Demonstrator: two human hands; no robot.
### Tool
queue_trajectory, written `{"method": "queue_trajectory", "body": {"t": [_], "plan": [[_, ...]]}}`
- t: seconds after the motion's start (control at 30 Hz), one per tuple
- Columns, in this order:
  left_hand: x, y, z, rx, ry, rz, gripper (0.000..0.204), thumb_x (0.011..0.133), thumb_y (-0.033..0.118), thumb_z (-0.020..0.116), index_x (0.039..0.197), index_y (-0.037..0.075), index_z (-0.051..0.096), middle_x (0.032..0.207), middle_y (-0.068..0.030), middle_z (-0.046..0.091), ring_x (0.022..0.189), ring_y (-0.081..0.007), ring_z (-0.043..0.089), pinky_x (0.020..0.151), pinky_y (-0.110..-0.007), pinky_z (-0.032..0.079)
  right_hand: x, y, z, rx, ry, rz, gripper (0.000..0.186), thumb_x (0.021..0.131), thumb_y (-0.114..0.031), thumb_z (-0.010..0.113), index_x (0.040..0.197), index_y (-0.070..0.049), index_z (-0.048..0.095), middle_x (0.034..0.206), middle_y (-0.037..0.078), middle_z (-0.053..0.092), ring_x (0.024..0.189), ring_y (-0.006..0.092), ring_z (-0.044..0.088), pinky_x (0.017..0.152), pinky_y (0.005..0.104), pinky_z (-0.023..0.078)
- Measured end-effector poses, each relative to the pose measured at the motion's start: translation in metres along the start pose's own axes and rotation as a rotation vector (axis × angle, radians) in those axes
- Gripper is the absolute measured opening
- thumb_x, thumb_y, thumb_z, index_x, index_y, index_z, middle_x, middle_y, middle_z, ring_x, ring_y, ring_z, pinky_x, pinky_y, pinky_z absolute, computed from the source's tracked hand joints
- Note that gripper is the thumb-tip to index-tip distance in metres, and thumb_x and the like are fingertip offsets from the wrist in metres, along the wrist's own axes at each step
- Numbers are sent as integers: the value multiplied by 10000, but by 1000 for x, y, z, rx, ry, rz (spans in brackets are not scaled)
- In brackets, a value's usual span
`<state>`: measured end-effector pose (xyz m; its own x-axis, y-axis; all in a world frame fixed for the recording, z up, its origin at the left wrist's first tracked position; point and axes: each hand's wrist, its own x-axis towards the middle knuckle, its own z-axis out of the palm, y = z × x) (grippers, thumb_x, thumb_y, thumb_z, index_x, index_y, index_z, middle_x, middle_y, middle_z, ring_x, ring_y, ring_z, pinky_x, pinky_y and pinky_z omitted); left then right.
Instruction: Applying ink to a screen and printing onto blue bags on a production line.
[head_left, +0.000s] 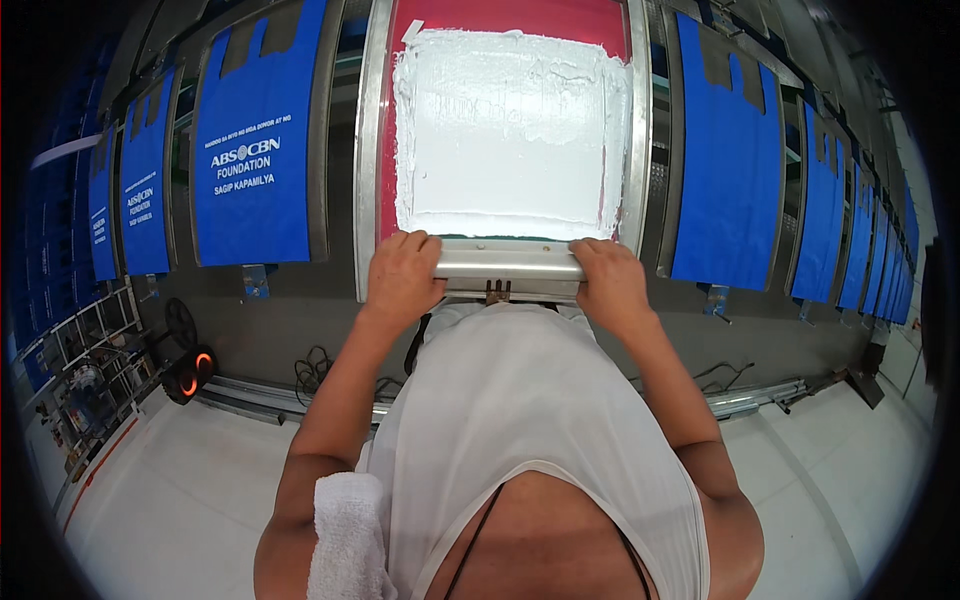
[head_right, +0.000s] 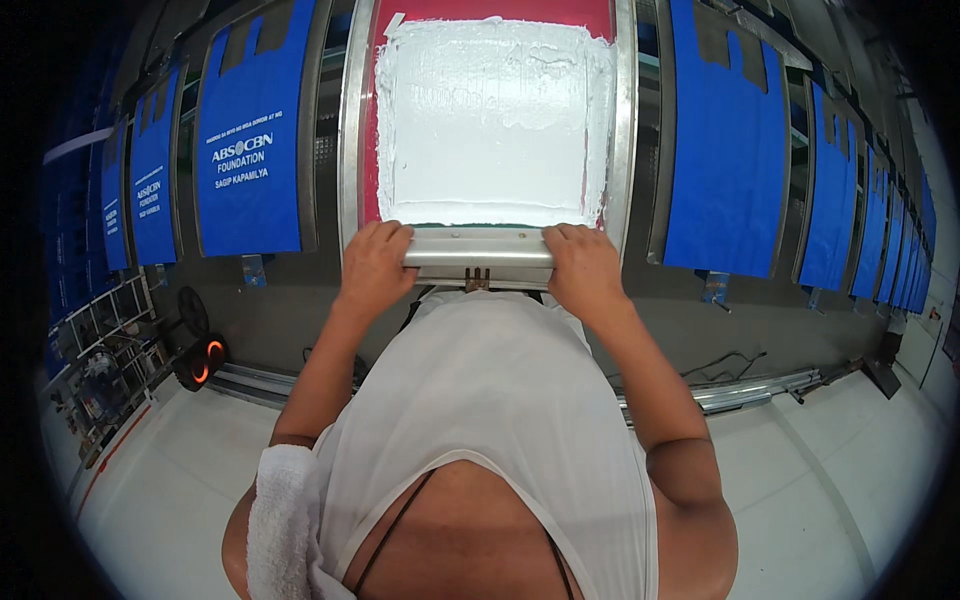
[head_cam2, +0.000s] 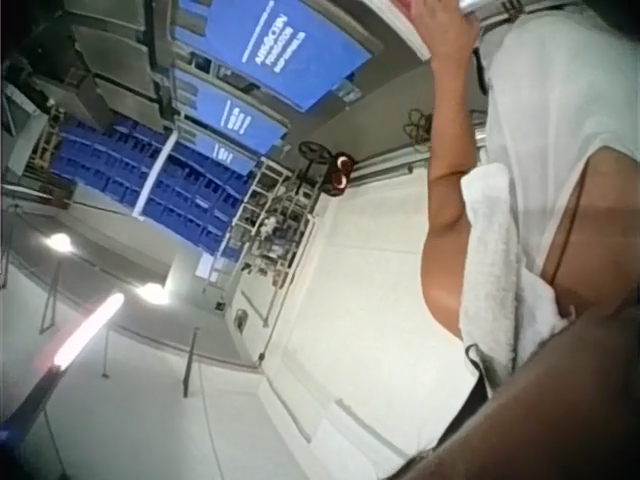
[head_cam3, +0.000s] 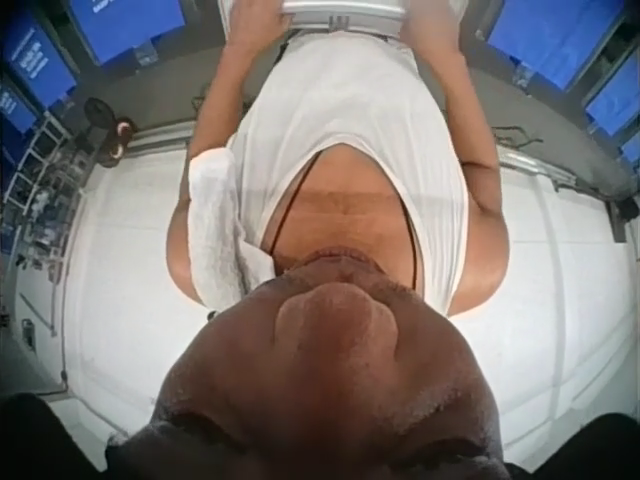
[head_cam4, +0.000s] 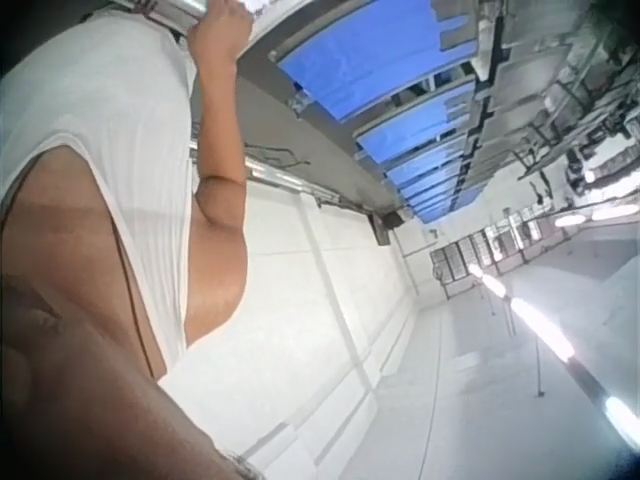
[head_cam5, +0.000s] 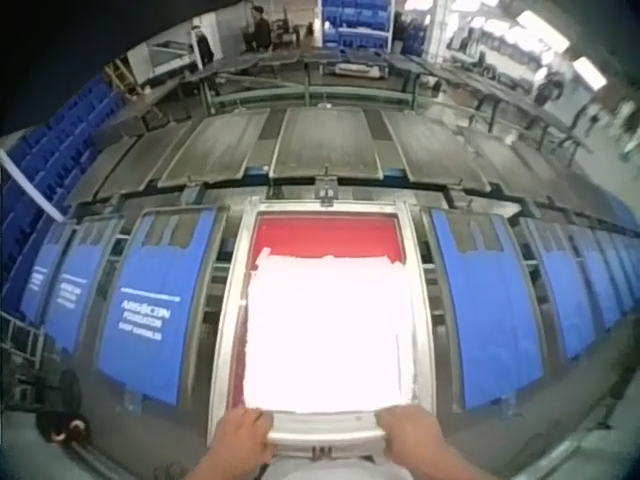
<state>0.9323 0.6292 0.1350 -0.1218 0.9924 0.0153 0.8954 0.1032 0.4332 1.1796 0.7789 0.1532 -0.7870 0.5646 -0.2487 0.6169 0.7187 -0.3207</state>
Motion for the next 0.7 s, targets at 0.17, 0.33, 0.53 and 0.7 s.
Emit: {"method": "queue_trajectory", "body": {"t": [0.17,0.33,0.53,0.7], "plan": [[3,-5,8,-23,-90,-38,268,553,58,684,792,47,564,785,-101,578,728,-280,560,646,-392,464,18,6,5,18,-192,129,254,564,-24,631,803,-77,563,759,80,585,734,283,574,638,402,471],[-24,-2,42,49,112,-32,386,518,11,683,894,68,619,894,-90,645,809,-263,607,694,-362,501,3,7,36,37,141,-7,285,560,-32,642,830,-92,573,750,73,586,690,279,573,619,405,477],[147,-75,23,196,10,-125,314,633,164,714,944,161,672,803,-125,646,758,-314,630,637,-412,527,145,60,-8,-156,121,135,317,663,-135,644,974,-198,659,803,84,651,808,272,639,670,417,514],[231,-88,-25,261,-60,-87,328,700,314,702,985,152,678,799,-161,660,780,-325,647,696,-427,516,224,88,-66,-241,72,30,285,665,-155,602,940,-167,675,903,104,673,840,277,649,710,414,519]]}}
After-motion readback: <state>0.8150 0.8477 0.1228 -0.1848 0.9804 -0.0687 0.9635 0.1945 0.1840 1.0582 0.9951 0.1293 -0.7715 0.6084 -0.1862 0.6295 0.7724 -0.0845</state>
